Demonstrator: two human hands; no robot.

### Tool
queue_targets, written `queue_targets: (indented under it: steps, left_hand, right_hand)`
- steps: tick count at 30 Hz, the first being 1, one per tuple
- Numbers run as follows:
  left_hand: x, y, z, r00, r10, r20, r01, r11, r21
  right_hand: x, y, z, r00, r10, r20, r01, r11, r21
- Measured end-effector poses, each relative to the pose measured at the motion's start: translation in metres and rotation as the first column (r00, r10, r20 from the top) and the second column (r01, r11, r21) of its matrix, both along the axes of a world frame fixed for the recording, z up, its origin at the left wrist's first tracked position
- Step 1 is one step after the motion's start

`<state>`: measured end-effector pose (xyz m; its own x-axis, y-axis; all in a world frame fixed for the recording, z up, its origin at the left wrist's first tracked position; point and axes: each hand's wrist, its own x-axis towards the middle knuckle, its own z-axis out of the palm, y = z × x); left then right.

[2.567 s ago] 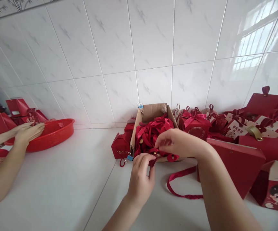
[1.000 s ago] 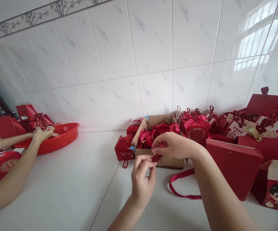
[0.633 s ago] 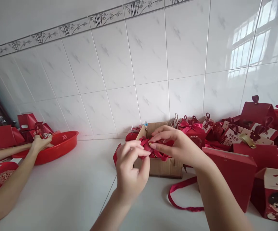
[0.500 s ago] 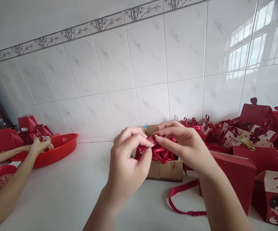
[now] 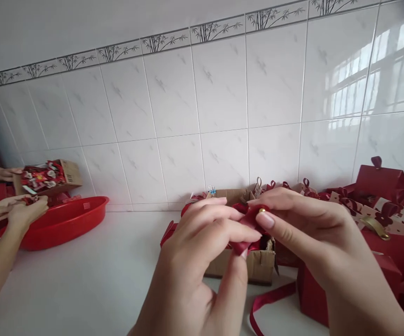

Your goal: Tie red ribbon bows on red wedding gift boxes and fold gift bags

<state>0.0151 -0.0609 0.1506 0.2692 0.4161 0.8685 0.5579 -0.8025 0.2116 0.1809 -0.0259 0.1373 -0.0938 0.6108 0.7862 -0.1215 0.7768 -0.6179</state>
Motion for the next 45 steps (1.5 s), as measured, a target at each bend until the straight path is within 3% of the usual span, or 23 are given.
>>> queue_targets:
  steps: [5,9,14,17,20,23,26,32,39,45]
  left_hand:
    - [0.0,-0.007,-0.002,1.0,0.002,0.031,0.002,0.99,-0.138]
    - [0.002,-0.01,-0.001,0.993,0.071,0.094,-0.05,0.975,-0.216]
    - [0.004,-0.011,0.002,0.995,0.074,0.07,-0.048,0.948,-0.316]
    - [0.0,-0.006,0.002,0.998,0.027,0.059,-0.009,0.96,-0.28]
    - [-0.008,0.001,0.003,0.989,-0.021,0.143,0.05,0.979,-0.198]
    - [-0.014,0.005,0.003,0.974,-0.045,0.224,0.093,0.974,-0.205]
    - [-0.014,0.006,0.004,0.968,-0.137,0.211,0.188,0.951,-0.244]
    - [-0.008,0.002,0.006,0.945,-0.285,0.164,0.324,0.889,-0.323]
    - [-0.007,0.008,0.002,0.939,-0.287,0.188,0.327,0.917,-0.23]
    - [-0.003,0.017,0.001,0.969,-0.184,0.166,0.198,0.978,-0.068]
  right_hand:
    - [-0.008,0.0,-0.002,0.999,-0.033,-0.043,0.032,0.999,-0.02]
    - [-0.01,0.003,-0.002,0.995,-0.007,-0.101,0.003,0.999,-0.046]
    - [-0.011,0.006,-0.005,0.983,0.029,-0.183,-0.037,0.998,-0.044]
    - [-0.011,0.009,-0.006,0.973,0.099,-0.209,-0.106,0.994,-0.025]
    - [-0.01,0.013,-0.006,0.964,0.189,-0.186,-0.196,0.98,-0.019]
    - [-0.007,0.017,-0.007,0.928,0.369,-0.055,-0.37,0.929,-0.013]
    - [-0.005,0.02,-0.008,0.857,0.514,0.034,-0.513,0.858,-0.033]
    - [-0.008,0.023,-0.013,0.743,0.669,-0.012,-0.667,0.74,-0.089]
    - [-0.008,0.019,-0.011,0.792,0.603,-0.093,-0.61,0.779,-0.142]
    - [-0.008,0.023,-0.009,0.859,0.51,-0.035,-0.512,0.857,-0.058]
